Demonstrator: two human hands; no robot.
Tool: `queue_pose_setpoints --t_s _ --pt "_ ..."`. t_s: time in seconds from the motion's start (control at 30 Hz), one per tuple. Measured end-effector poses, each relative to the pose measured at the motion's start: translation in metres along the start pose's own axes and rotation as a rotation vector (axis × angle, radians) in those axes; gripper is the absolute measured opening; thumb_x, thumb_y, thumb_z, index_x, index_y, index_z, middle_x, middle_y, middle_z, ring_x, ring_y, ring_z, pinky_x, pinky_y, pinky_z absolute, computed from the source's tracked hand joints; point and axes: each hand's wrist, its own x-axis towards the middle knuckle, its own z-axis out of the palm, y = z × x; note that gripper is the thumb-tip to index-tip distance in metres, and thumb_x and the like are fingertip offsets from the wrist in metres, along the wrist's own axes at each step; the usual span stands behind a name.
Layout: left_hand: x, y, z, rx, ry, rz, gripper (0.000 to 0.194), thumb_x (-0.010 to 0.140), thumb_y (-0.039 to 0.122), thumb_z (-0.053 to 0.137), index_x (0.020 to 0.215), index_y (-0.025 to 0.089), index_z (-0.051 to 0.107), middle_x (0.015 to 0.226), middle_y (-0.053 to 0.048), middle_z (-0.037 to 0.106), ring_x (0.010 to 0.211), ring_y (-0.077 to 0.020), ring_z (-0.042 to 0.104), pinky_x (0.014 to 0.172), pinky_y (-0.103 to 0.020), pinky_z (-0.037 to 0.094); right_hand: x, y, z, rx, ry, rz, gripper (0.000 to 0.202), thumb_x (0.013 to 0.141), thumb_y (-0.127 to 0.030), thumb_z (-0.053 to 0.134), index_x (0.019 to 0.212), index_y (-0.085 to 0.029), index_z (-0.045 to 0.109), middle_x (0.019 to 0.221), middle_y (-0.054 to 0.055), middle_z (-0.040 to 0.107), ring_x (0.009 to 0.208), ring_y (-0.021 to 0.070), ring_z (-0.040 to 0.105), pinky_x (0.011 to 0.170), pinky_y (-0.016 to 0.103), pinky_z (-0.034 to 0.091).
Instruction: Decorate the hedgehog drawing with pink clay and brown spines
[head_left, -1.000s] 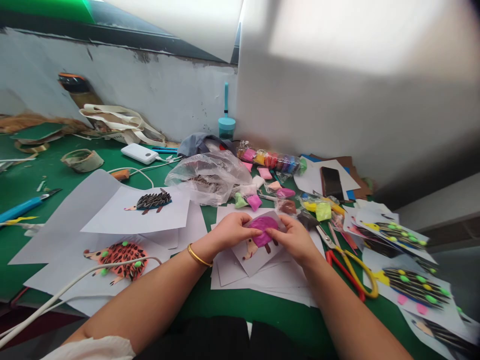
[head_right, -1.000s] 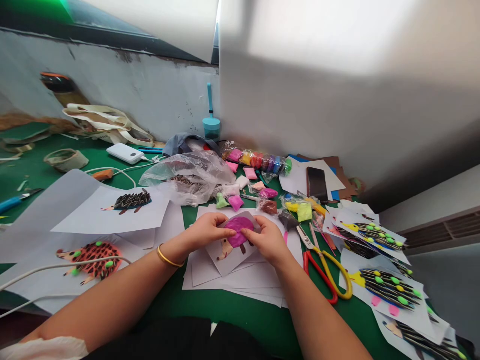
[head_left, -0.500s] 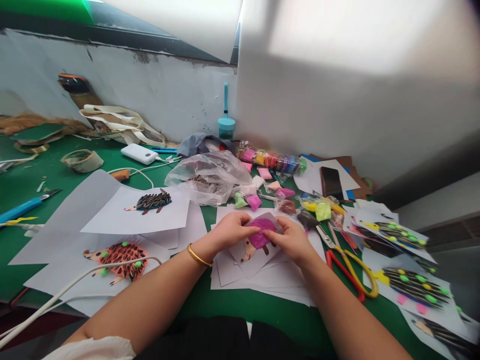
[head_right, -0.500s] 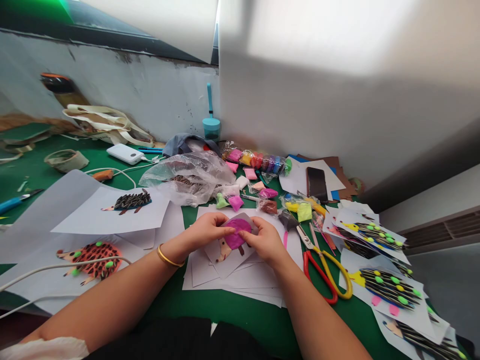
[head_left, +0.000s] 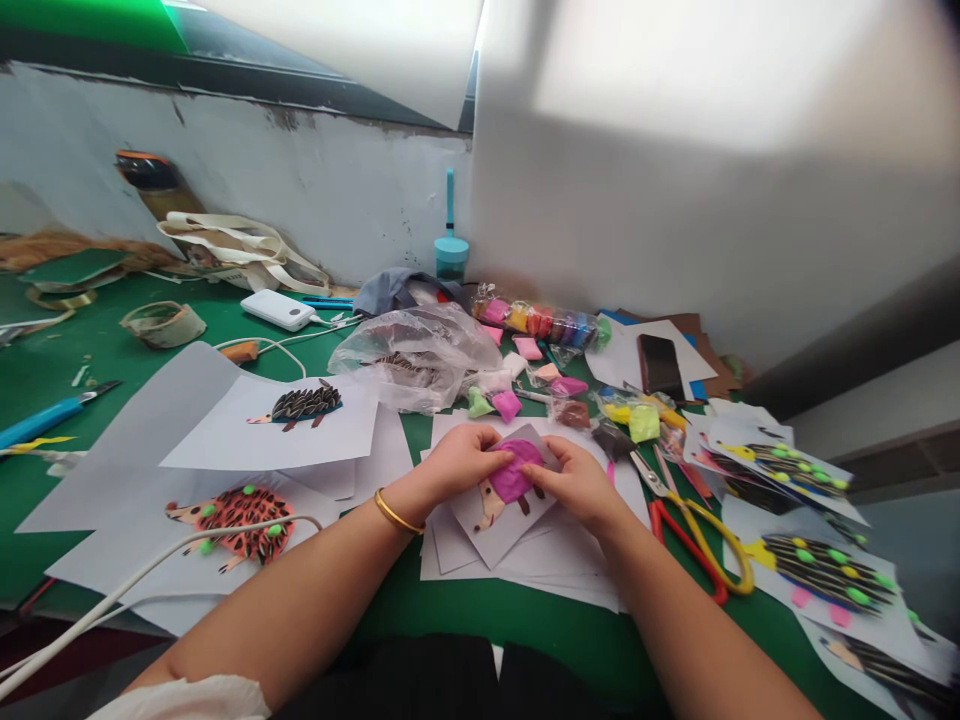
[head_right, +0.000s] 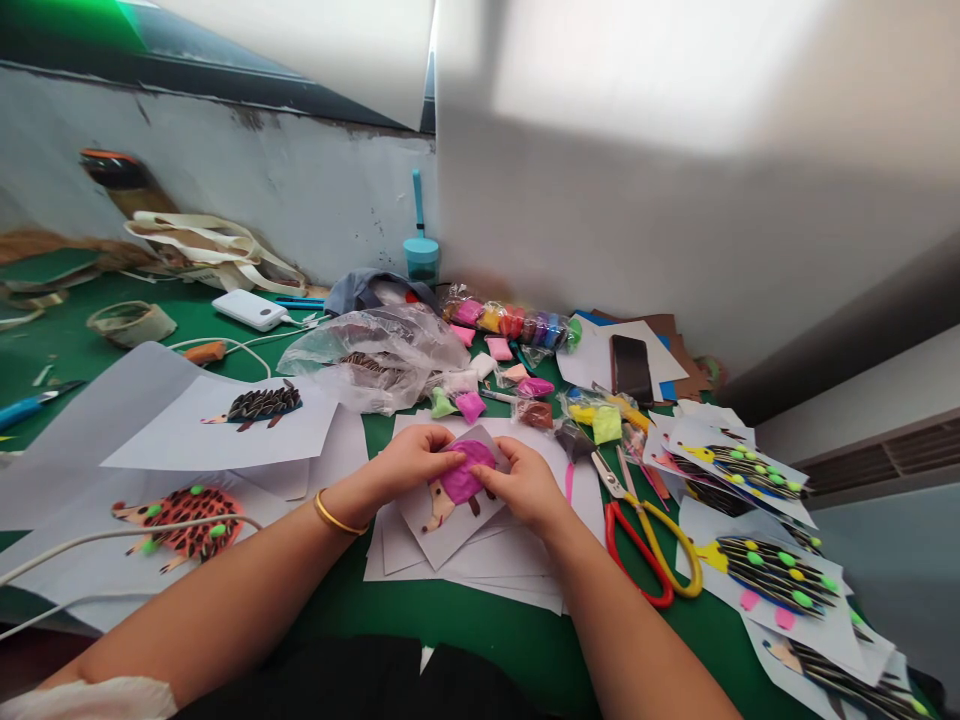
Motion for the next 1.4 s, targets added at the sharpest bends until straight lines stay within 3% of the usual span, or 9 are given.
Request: queue_pose_setpoints --t_s 0.23,0.47,0.67,0.87,1.03,1.23,1.33,1.4 --pt "-0.002 0.004 0.0 -0.045 -0.059 0.028 0.035 0.076 0.048 0.066 0.086 0.015 0.069 0.074 0.0 0.063 0.066 -0.0143 0.056 0.058 -0.023 0.04 0.0 0.001 -0.001 0.031 -0.01 0.014 0.025 0.079 -0.044 0.069 0.09 -0.022 0.068 0.07 0.0 0.067 0.061 0.0191 0.06 0.056 0.029 0.045" --pt "-0.001 0.0 0.002 -0.013 0.002 0.016 0.032 0.079 0.046 0.062 0.073 0.015 0.063 0.066 0.002 0.057 0.06 -0.0119 0.05 0.054 -0.023 0.036 0.0 0.003 -0.003 -0.101 -0.034 -0.065 0.027 0.084 -0.049 0.063 0.082 -0.022 0.068 0.069 -0.001 0.064 0.067 0.0187 0.058 0.061 0.028 0.045" --pt "-0.002 0.004 0.003 -0.06 -0.039 0.027 0.033 0.077 0.047 0.064 0.08 0.015 0.067 0.072 0.0 0.062 0.063 -0.0132 0.054 0.056 -0.023 0.039 -0.003 -0.004 0.001 -0.085 -0.043 -0.001 0.03 0.084 -0.049 0.063 0.072 -0.022 0.061 0.056 -0.002 0.059 0.054 0.0157 0.052 0.051 0.026 0.038" --pt "-0.001 0.004 0.003 -0.063 0.002 -0.011 0.034 0.078 0.048 0.063 0.079 0.014 0.065 0.07 0.0 0.062 0.063 -0.0142 0.056 0.057 -0.024 0.041 -0.002 -0.004 0.002 -0.097 -0.064 -0.013 0.029 0.082 -0.047 0.063 0.072 -0.02 0.061 0.059 -0.002 0.059 0.058 0.015 0.053 0.055 0.025 0.04" --pt "-0.001 0.0 0.003 -0.047 -0.085 0.024 0.035 0.069 0.042 0.073 0.091 0.016 0.067 0.078 0.0 0.066 0.07 -0.0169 0.06 0.062 -0.025 0.045 -0.001 -0.002 0.0 -0.08 -0.065 -0.004 0.027 0.083 -0.045 0.062 0.079 -0.018 0.064 0.064 -0.002 0.061 0.061 0.0148 0.054 0.056 0.025 0.041" --pt "-0.001 -0.001 0.003 0.033 -0.094 0.041 0.036 0.07 0.038 0.072 0.098 0.017 0.067 0.084 0.0 0.068 0.073 -0.0176 0.062 0.066 -0.026 0.048 -0.002 -0.003 0.0 -0.076 -0.1 -0.031 0.031 0.087 -0.047 0.058 0.077 -0.019 0.064 0.065 -0.001 0.063 0.063 0.0157 0.057 0.061 0.025 0.043" --pt "-0.001 0.001 -0.003 0.049 -0.068 0.063 0.048 0.071 0.041 0.073 0.112 0.019 0.065 0.098 -0.003 0.07 0.08 -0.0188 0.065 0.069 -0.027 0.049 -0.001 0.0 -0.003 -0.053 -0.044 -0.01 0.034 0.089 -0.05 0.055 0.078 -0.019 0.064 0.059 -0.002 0.061 0.057 0.0149 0.054 0.056 0.025 0.041" --pt "-0.001 0.002 -0.007 0.123 -0.013 0.029 0.051 0.073 0.043 0.072 0.118 0.019 0.064 0.095 -0.003 0.071 0.079 -0.0188 0.065 0.068 -0.028 0.049 0.001 0.004 -0.007 -0.006 -0.025 0.009 0.034 0.089 -0.051 0.054 0.085 -0.019 0.064 0.057 -0.002 0.061 0.054 0.0149 0.052 0.054 0.025 0.04"
